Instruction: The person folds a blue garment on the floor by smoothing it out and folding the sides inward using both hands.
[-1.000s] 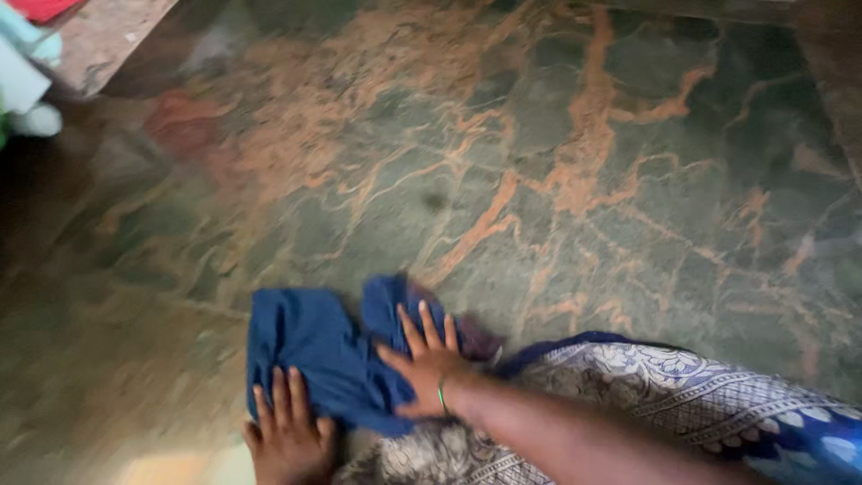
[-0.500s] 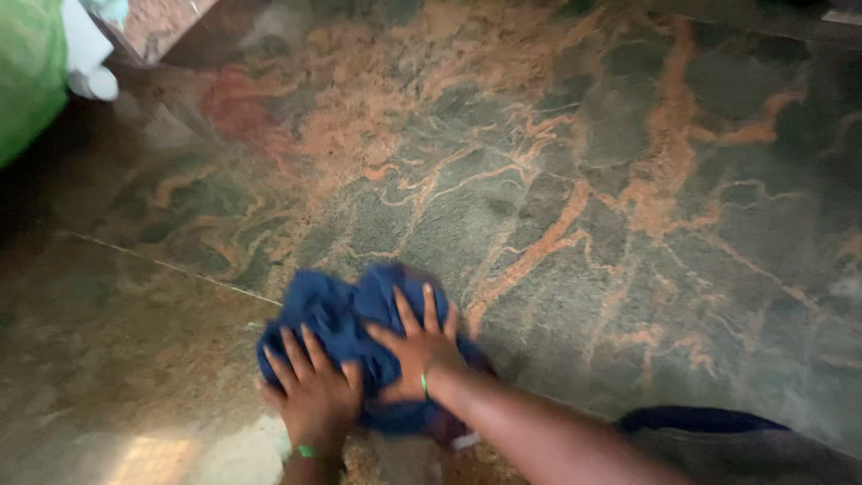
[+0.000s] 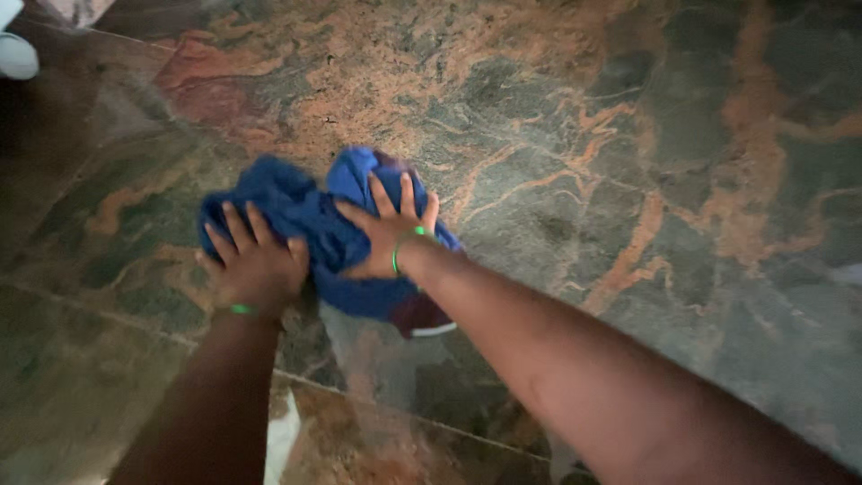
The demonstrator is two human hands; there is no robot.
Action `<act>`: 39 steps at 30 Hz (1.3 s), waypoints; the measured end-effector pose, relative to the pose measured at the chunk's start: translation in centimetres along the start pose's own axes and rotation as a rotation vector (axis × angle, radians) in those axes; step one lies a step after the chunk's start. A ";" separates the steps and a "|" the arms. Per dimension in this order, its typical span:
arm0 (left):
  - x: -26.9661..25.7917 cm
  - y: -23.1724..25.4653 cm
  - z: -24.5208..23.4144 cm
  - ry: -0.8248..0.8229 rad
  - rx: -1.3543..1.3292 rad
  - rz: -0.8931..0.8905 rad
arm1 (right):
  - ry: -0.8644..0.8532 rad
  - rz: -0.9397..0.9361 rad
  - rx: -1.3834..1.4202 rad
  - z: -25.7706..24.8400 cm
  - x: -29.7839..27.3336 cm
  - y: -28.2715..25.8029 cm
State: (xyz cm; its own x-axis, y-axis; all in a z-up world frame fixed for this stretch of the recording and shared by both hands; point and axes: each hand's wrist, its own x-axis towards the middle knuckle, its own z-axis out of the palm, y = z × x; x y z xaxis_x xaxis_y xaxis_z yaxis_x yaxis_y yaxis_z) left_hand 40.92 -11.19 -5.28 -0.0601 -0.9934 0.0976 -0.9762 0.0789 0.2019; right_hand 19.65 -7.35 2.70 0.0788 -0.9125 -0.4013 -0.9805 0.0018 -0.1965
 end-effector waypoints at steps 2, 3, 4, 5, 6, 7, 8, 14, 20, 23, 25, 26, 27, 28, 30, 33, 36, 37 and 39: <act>3.0 0.1 -0.2 -0.055 0.010 -0.045 | 0.015 0.014 0.008 -0.8 2.4 0.2; 3.7 0.3 -0.3 -0.085 0.011 -0.071 | 0.015 0.022 0.015 -1.0 3.1 0.4; 4.0 0.5 -0.3 -0.086 -0.001 -0.079 | 0.016 0.029 0.023 -0.8 3.3 0.5; 4.1 0.5 -0.5 -0.089 -0.010 -0.083 | 0.038 0.018 0.024 -0.2 2.9 0.7; 3.8 0.4 -0.6 -0.091 -0.018 -0.088 | 0.060 0.006 0.026 0.2 2.3 1.0; 4.0 0.5 -1.0 -0.123 -0.001 -0.105 | 0.105 -0.006 0.031 -0.3 2.2 1.0; 3.5 0.6 -1.2 -0.154 0.016 -0.122 | 0.090 0.034 0.044 -0.6 1.8 0.8; -8.5 -1.1 0.5 0.071 0.103 -0.021 | 0.051 0.175 0.128 3.1 -7.9 1.1; -22.8 -4.4 -2.3 -0.258 0.085 -0.094 | -0.049 0.225 0.130 8.9 -21.1 -2.0; -32.7 -5.6 -2.5 -0.128 0.123 -0.146 | -0.158 0.202 0.128 11.3 -27.1 -5.1; -38.1 -5.1 -2.0 0.131 0.067 -0.134 | -0.240 0.196 0.127 12.2 -29.6 -7.4; -39.9 -4.9 -2.0 0.259 0.041 -0.130 | -0.275 0.201 0.132 12.6 -30.6 -8.4; -41.1 -4.6 -2.2 0.084 0.139 -0.189 | -0.313 0.210 0.136 12.9 -31.4 -9.2; -41.7 -4.3 -2.6 -0.092 0.236 -0.247 | -0.315 0.213 0.113 13.1 -32.0 -9.7; -40.1 -3.8 -3.7 -0.276 0.287 -0.299 | -0.300 0.217 0.071 12.8 -31.5 -10.1; -40.4 -4.0 -5.2 -0.385 0.209 -0.278 | -0.300 0.192 0.012 12.5 -29.8 -10.1; -39.4 -3.8 -6.7 -0.468 0.195 -0.265 | -0.357 0.226 -0.033 12.3 -29.5 -11.1; -39.5 -3.5 -7.0 -0.476 0.190 -0.271 | -0.371 0.242 -0.027 12.2 -29.3 -11.2; -39.0 -3.0 -7.5 -0.476 0.169 -0.278 | -0.400 0.269 -0.015 11.9 -28.6 -11.4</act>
State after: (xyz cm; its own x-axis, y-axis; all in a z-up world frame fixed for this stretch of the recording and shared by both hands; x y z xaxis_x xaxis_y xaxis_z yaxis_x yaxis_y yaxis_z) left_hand 47.71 27.95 -2.41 0.1542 -0.9061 -0.3939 -0.9862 -0.1655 -0.0053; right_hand 30.77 23.56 5.75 -0.1177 -0.6517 -0.7493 -0.9778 0.2078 -0.0272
